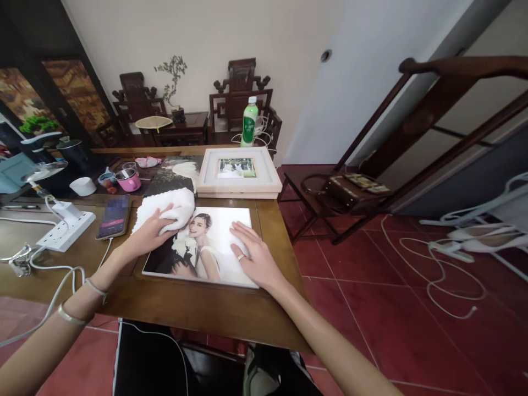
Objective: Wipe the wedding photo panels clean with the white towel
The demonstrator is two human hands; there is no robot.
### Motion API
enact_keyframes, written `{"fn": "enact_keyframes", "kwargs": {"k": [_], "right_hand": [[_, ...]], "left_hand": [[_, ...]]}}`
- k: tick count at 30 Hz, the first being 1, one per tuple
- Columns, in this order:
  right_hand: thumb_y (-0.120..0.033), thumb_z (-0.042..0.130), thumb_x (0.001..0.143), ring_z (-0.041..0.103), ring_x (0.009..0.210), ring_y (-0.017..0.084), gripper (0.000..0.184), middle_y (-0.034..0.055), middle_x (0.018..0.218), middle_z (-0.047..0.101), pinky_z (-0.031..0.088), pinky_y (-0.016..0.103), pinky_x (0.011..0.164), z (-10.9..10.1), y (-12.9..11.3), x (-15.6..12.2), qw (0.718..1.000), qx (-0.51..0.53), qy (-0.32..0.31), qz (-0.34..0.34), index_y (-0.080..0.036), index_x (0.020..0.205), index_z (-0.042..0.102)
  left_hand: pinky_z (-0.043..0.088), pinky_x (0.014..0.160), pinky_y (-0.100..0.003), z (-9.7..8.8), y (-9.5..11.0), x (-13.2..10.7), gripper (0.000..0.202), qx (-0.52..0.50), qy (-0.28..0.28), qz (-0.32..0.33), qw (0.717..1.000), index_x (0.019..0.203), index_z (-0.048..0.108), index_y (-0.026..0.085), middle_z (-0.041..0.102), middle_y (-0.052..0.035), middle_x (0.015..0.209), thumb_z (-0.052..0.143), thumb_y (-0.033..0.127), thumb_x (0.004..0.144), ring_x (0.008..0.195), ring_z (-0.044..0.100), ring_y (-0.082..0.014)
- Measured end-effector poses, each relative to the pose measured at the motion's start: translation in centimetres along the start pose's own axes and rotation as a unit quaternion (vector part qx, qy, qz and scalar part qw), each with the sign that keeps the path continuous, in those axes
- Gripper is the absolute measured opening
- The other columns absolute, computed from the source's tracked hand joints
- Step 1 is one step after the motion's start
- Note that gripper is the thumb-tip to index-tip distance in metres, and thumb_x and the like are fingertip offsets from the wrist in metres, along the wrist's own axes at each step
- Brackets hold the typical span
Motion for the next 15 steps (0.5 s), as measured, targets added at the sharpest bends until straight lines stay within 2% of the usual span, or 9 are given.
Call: {"fn": "enact_keyframes", "kwargs": {"k": [2, 4, 7, 9, 13, 15], "right_hand": [[-0.031, 0.050, 0.090, 0.047, 0.132, 0.027, 0.038, 0.0134, 0.136, 0.057, 0.037, 0.053, 0.112, 0.0, 0.0, 0.0, 1.000, -0.004, -0.004, 0.002, -0.017, 0.123, 0.063], [-0.031, 0.050, 0.090, 0.047, 0.132, 0.026, 0.038, 0.0132, 0.135, 0.057, 0.037, 0.052, 0.112, 0.0, 0.0, 0.0, 1.000, -0.009, -0.008, 0.004, -0.018, 0.124, 0.062], [-0.031, 0.050, 0.090, 0.047, 0.132, 0.026, 0.038, 0.0129, 0.136, 0.057, 0.037, 0.052, 0.112, 0.0, 0.0, 0.0, 1.000, -0.012, -0.010, 0.004, -0.018, 0.124, 0.062], [-0.031, 0.050, 0.090, 0.048, 0.132, 0.026, 0.039, 0.0130, 0.136, 0.057, 0.036, 0.052, 0.112, 0.0, 0.0, 0.0, 1.000, -0.012, -0.010, 0.004, -0.018, 0.124, 0.062], [-0.032, 0.050, 0.090, 0.047, 0.132, 0.025, 0.039, 0.0134, 0.137, 0.056, 0.036, 0.051, 0.113, 0.1, 0.1, 0.0, 1.000, -0.009, -0.009, 0.004, -0.017, 0.124, 0.062], [-0.032, 0.050, 0.090, 0.047, 0.132, 0.026, 0.039, 0.0136, 0.136, 0.057, 0.036, 0.051, 0.113, 0.1, 0.1, 0.0, 1.000, -0.007, -0.009, 0.006, -0.017, 0.124, 0.062]], "left_hand": [[0.015, 0.116, -0.056, 0.1, -0.5, 0.7, 0.037, 0.022, -0.006, -0.010, 1.000, 0.117, 0.063, 0.019, 0.047, -0.0044, 0.145, 0.038, 0.011, 0.090, 0.146, 0.015, -0.0282], [0.017, 0.117, -0.054, -0.1, -0.4, 1.2, 0.045, 0.042, -0.017, -0.017, 0.999, 0.115, 0.063, 0.017, 0.052, -0.0048, 0.141, 0.034, 0.002, 0.084, 0.145, 0.020, -0.0271], [0.020, 0.118, -0.047, -0.5, 0.9, 0.6, 0.049, 0.059, -0.048, -0.008, 0.997, 0.110, 0.066, 0.014, 0.058, -0.0071, 0.134, 0.033, -0.004, 0.078, 0.142, 0.029, -0.0242], [0.021, 0.118, -0.044, -0.7, 2.6, -1.2, 0.049, 0.061, -0.075, 0.000, 0.995, 0.109, 0.066, 0.014, 0.056, -0.0075, 0.136, 0.035, -0.004, 0.077, 0.141, 0.031, -0.0230], [0.025, 0.118, -0.041, -0.9, 6.9, -6.1, 0.048, 0.034, -0.135, 0.009, 0.990, 0.106, 0.068, 0.020, 0.047, -0.0021, 0.145, 0.038, -0.004, 0.075, 0.141, 0.031, -0.0223], [0.026, 0.117, -0.039, -0.9, 8.7, -7.8, 0.045, 0.016, -0.154, 0.018, 0.988, 0.101, 0.068, 0.021, 0.045, -0.0008, 0.146, 0.040, -0.003, 0.075, 0.141, 0.032, -0.0217]]}}
Point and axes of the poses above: each hand's wrist, its own x-axis towards the middle knuckle, its own z-axis out of the palm, y = z × x, the point moved 7 cm from there along x, towards the middle knuckle
